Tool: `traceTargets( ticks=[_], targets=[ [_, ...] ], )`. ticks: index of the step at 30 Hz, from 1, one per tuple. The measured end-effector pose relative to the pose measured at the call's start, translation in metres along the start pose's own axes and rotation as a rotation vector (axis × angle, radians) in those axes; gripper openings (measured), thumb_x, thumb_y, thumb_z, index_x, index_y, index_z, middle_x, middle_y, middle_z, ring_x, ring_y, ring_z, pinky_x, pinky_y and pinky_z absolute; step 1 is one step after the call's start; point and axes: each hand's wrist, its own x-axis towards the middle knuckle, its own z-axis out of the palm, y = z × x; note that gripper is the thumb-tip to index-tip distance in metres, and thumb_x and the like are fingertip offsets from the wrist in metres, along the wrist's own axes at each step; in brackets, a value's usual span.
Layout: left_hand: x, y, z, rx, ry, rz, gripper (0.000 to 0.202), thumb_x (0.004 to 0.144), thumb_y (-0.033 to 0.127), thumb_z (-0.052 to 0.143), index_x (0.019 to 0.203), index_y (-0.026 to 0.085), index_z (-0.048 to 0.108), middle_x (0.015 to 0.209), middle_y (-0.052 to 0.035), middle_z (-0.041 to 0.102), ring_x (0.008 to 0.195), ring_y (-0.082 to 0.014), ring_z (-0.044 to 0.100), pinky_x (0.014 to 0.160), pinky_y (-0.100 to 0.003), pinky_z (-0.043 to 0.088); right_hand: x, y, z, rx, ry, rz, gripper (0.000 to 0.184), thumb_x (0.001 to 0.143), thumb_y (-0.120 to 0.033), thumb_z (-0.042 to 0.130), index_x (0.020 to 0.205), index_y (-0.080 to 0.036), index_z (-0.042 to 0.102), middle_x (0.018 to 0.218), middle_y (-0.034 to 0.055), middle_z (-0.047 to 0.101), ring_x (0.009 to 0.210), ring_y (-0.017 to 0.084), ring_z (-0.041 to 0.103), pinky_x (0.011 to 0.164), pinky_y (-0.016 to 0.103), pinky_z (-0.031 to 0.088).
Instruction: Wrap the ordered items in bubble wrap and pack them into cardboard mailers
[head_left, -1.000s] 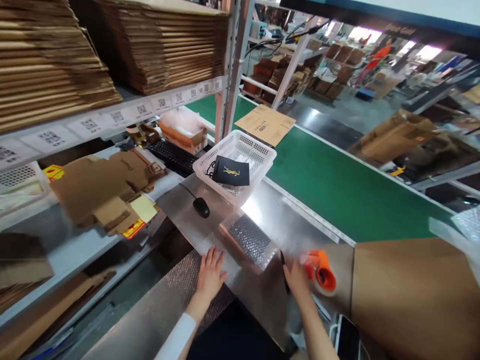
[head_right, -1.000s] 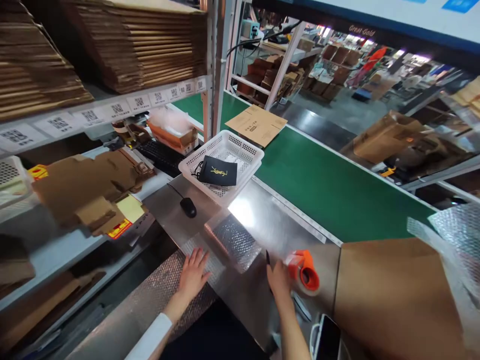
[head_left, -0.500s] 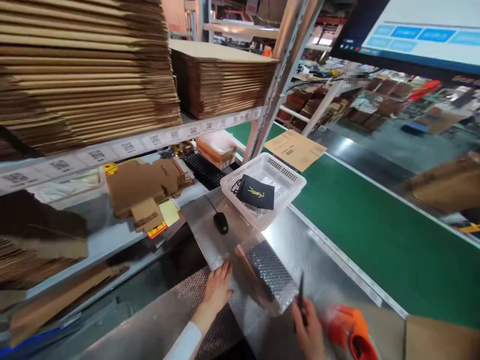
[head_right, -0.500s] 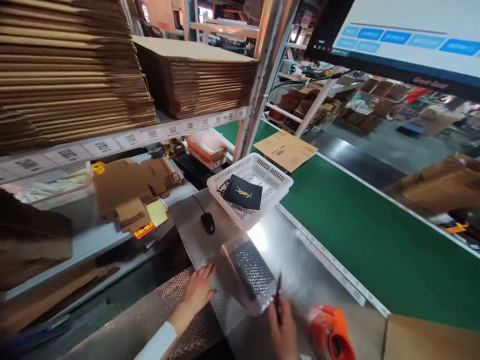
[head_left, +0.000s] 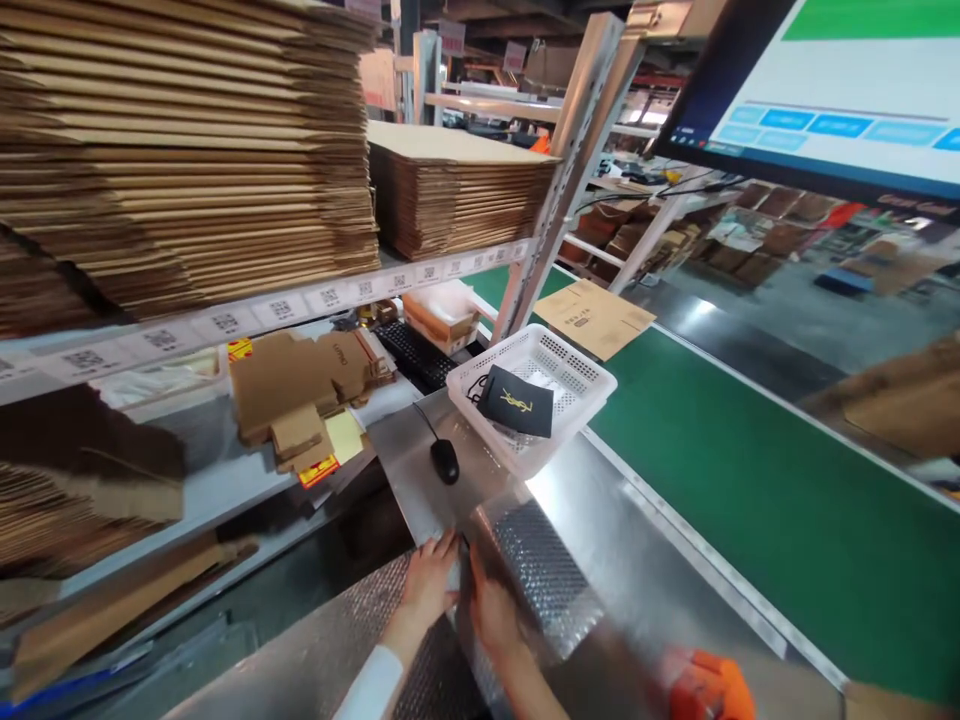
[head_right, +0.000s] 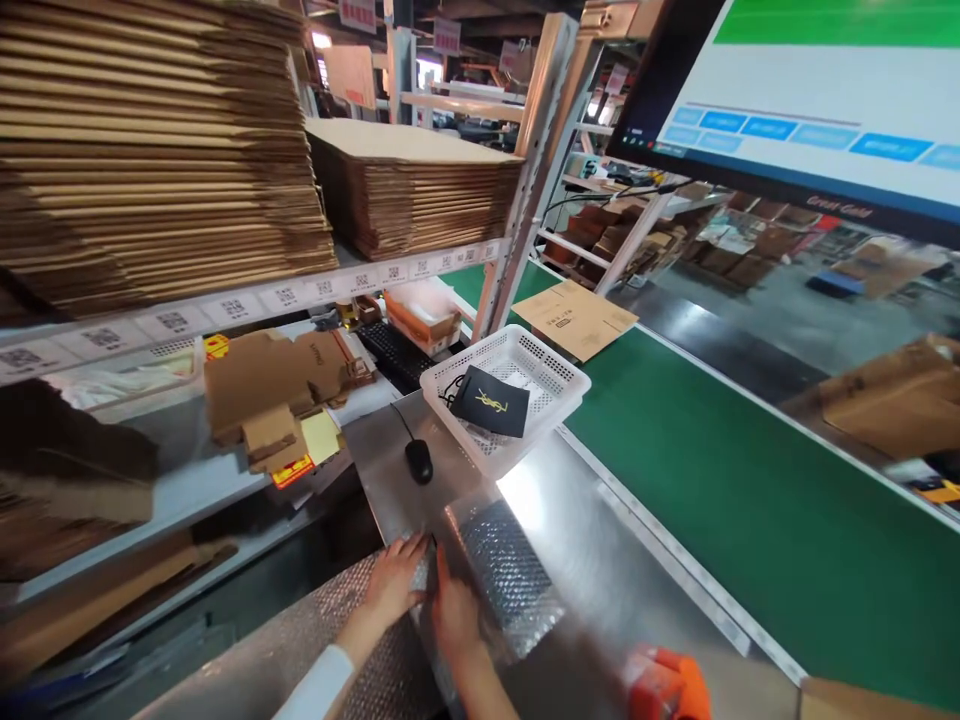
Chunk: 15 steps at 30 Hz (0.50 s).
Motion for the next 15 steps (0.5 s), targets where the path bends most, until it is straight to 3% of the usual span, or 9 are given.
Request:
traceTargets(
  ticks=[4,9,12,15],
  targets=[
    [0.000,0.000,0.002,0.030,0.040,0.005,0.088,0.077,0.019,0.075,0.160,0.023,0.046,0.170,-0.0090,0.041,0.145,-0.0330,0.052,0.119,-0.047,0.047,-0.001,-0.010,-0.011,-0.008,-0.072,0.039,0.077,0.090,0.001,0.037,0.164,-0.020,0.038,0.127,0.0137,0.077,0.111,0.027,0.077,0.101,0.037,0.058],
    [0.001,0.000,0.002,0.091,0.036,0.013,0.086,0.077,0.024,0.075,0.159,0.025,0.048,0.169,-0.0073,0.042,0.142,-0.0340,0.055,0.115,-0.048,0.052,-0.005,-0.009,-0.009,-0.023,-0.132,0.068,0.069,0.098,-0.008,0.041,0.166,-0.018,0.032,0.118,0.0169,0.080,0.105,0.032,0.079,0.094,0.042,0.062],
    [0.002,-0.001,0.001,0.117,0.021,0.013,0.084,0.080,0.028,0.074,0.159,0.023,0.047,0.169,-0.0070,0.042,0.143,-0.0342,0.054,0.115,-0.047,0.051,-0.018,0.007,-0.003,-0.024,-0.136,0.065,0.064,0.102,-0.009,0.031,0.165,-0.017,0.036,0.117,0.0166,0.080,0.103,0.030,0.079,0.094,0.041,0.063],
    [0.002,-0.001,0.000,0.136,0.015,0.010,0.087,0.080,0.028,0.077,0.160,0.019,0.045,0.170,-0.0086,0.041,0.141,-0.0341,0.055,0.114,-0.046,0.052,-0.051,0.042,0.012,0.001,-0.117,0.105,0.063,0.099,-0.011,0.032,0.159,-0.016,0.048,0.116,0.0174,0.080,0.100,0.034,0.080,0.092,0.045,0.064]
  ],
)
